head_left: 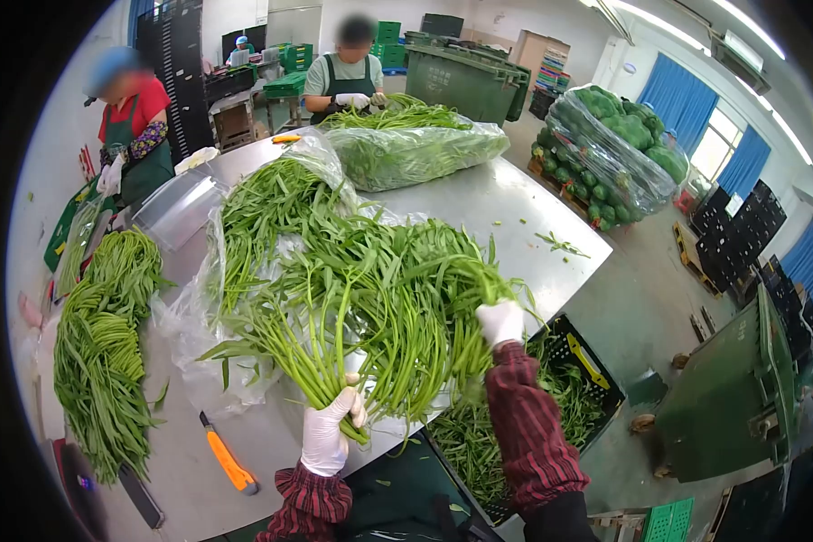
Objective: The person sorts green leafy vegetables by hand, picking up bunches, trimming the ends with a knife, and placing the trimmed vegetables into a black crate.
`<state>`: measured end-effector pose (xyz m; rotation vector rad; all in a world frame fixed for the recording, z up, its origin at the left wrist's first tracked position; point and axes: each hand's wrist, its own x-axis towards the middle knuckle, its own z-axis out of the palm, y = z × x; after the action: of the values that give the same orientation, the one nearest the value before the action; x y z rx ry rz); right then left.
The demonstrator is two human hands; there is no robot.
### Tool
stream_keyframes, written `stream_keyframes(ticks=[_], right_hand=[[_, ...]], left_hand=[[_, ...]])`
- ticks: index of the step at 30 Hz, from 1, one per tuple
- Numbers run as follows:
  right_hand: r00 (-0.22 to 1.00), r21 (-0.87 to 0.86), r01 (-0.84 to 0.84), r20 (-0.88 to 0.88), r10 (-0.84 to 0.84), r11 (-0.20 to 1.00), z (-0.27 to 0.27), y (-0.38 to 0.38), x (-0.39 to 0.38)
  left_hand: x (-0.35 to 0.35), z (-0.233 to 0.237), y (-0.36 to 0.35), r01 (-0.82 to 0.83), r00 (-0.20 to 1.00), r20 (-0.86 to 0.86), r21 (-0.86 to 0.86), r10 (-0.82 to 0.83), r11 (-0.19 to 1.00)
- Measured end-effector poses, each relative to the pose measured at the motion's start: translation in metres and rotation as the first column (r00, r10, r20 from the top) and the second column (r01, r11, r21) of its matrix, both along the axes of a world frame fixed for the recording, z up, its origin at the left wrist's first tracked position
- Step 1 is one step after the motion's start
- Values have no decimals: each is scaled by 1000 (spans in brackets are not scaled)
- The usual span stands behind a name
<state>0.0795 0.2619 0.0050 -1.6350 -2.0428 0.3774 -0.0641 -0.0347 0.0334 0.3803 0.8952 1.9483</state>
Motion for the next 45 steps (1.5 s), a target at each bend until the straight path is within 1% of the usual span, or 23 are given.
stream_keyframes(ticks=[1,3,4,5,6,9,11,13,15,19,20,21,24,28,29,31,32,33,35,38,43,44,45], right_hand=[[992,40,-29,-122,34,999,15,5,3],[997,215,13,-81,5,977,80,-22,-2],[997,215,10,-78,7,977,97,-34,-2],[999,373,-27,-30,41,927,111,-43,-2],[997,519,-71,25,68,852,116,-47,-3],[974,619,-216,188,125,755,82,-57,-9],[908,391,-384,324,265,837,47,-79,-10],[787,-14,-493,418,453,870,22,-107,-4],[807,-173,-427,370,460,888,16,-113,3],[951,94,-272,176,253,958,7,-95,30],[952,115,-251,210,223,961,11,-93,32],[953,116,-247,211,219,962,11,-90,32],[956,224,-283,-10,293,932,0,-78,21],[885,16,-330,352,303,944,-19,-42,0],[882,84,-346,368,293,935,-13,-37,-8],[962,206,-268,108,250,941,0,-33,-13],[929,56,-243,-274,249,968,11,-35,-15],[770,-56,-333,-593,237,941,34,-48,-15],[629,-169,-473,-752,197,865,63,-72,-15],[587,-202,-571,-778,224,796,67,-110,-9],[711,-190,-588,-585,390,787,28,-160,1],[716,-139,-606,-523,462,783,13,-166,2],[635,309,-620,-342,693,721,-4,-168,-4]], left_hand=[[-1,-1,-2,-27,999,22,1,27,1000],[-3,-1,-3,-33,998,51,10,32,999],[-4,-2,-3,-49,998,35,21,48,999],[-4,-2,-2,-66,998,20,33,65,997],[-4,-2,-2,-69,997,26,33,68,997],[-1,-1,0,-84,995,50,6,84,996],[1,0,0,-59,998,24,8,59,998],[1,-5,-1,-64,998,27,-4,64,998],[0,-8,-1,-35,999,38,-18,36,999],[0,-13,2,-47,998,38,-65,50,997],[1,-14,3,-43,998,39,-63,46,997],[2,-15,5,-50,998,29,-56,52,997],[7,-17,7,-41,999,27,-53,43,998],[11,-18,6,-12,999,44,-55,14,998],[10,-18,5,-15,999,36,-55,17,998],[9,-18,5,-27,998,56,-19,28,999],[8,-18,5,-38,999,32,-13,38,999],[8,-17,5,-40,999,33,-14,40,999],[10,-15,9,-96,995,-18,-64,95,993],[17,-12,17,-92,996,-13,-150,91,984],[31,-9,47,24,999,27,-95,-22,995],[34,-8,50,58,993,107,-134,-44,989],[37,-21,56,99,982,172,-101,-81,990]])
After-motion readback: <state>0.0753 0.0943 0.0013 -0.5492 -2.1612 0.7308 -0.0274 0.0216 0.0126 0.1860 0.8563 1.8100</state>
